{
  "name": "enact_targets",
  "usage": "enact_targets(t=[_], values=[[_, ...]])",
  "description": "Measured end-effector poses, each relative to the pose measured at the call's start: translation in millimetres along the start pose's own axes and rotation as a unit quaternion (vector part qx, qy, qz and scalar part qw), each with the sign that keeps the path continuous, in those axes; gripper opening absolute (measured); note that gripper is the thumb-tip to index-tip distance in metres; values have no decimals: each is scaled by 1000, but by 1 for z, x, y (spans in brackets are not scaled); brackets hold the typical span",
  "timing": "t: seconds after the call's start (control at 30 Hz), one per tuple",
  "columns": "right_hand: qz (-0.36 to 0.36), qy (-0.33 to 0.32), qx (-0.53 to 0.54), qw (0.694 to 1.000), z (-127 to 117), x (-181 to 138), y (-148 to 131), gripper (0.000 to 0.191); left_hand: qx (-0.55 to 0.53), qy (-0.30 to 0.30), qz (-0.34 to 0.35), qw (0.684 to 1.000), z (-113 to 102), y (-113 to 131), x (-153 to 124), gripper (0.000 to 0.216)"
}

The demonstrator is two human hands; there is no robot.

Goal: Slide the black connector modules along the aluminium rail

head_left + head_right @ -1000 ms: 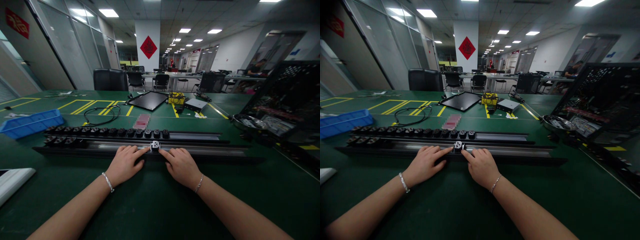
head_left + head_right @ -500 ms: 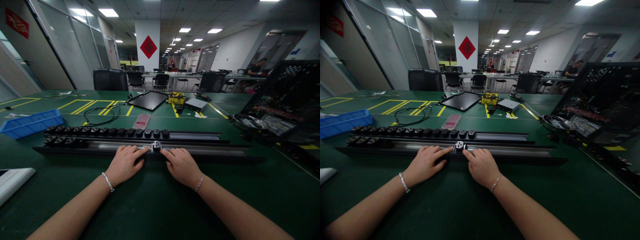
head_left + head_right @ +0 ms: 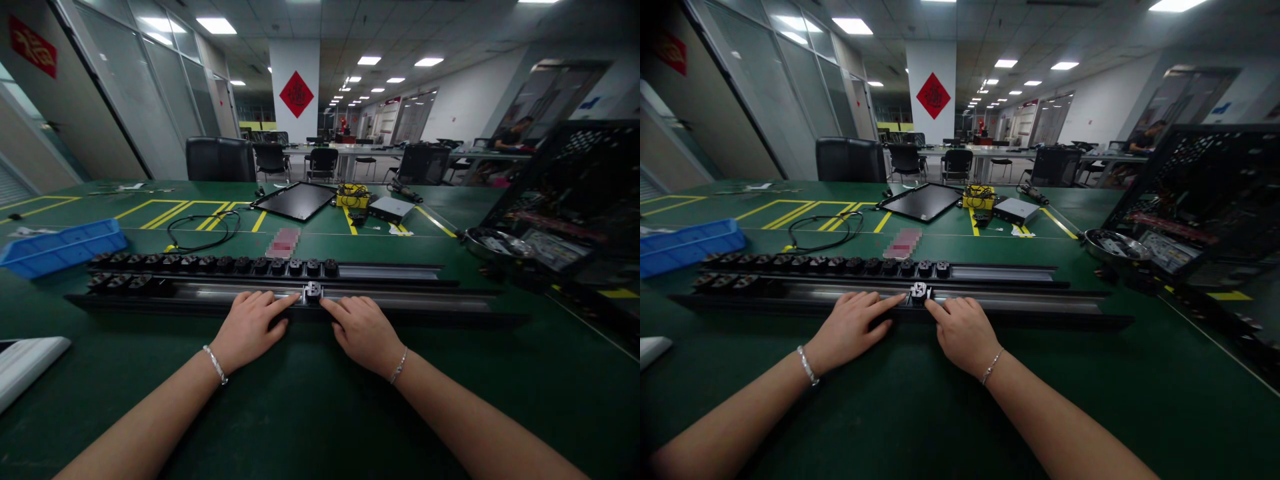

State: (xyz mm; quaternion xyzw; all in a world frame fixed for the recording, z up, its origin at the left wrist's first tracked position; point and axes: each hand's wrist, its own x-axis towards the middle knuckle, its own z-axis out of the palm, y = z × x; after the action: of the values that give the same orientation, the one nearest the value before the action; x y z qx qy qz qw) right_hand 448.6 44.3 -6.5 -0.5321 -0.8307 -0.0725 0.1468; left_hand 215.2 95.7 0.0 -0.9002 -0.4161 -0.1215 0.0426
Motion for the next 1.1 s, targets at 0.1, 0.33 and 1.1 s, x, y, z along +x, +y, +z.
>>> enact_targets(t=[0.1,0.33,1.1], values=[[1,-2,1,1000,-1,0,0,42,-2,4,1,1000,1,-1,0,48],[1,-6,2,1000,-2,0,0,43,-3,2,5,1000,1,-1,0,49],[-7,9,12,1000,0,0,2,39,-10,2,6,1000,2,-2,0,50]])
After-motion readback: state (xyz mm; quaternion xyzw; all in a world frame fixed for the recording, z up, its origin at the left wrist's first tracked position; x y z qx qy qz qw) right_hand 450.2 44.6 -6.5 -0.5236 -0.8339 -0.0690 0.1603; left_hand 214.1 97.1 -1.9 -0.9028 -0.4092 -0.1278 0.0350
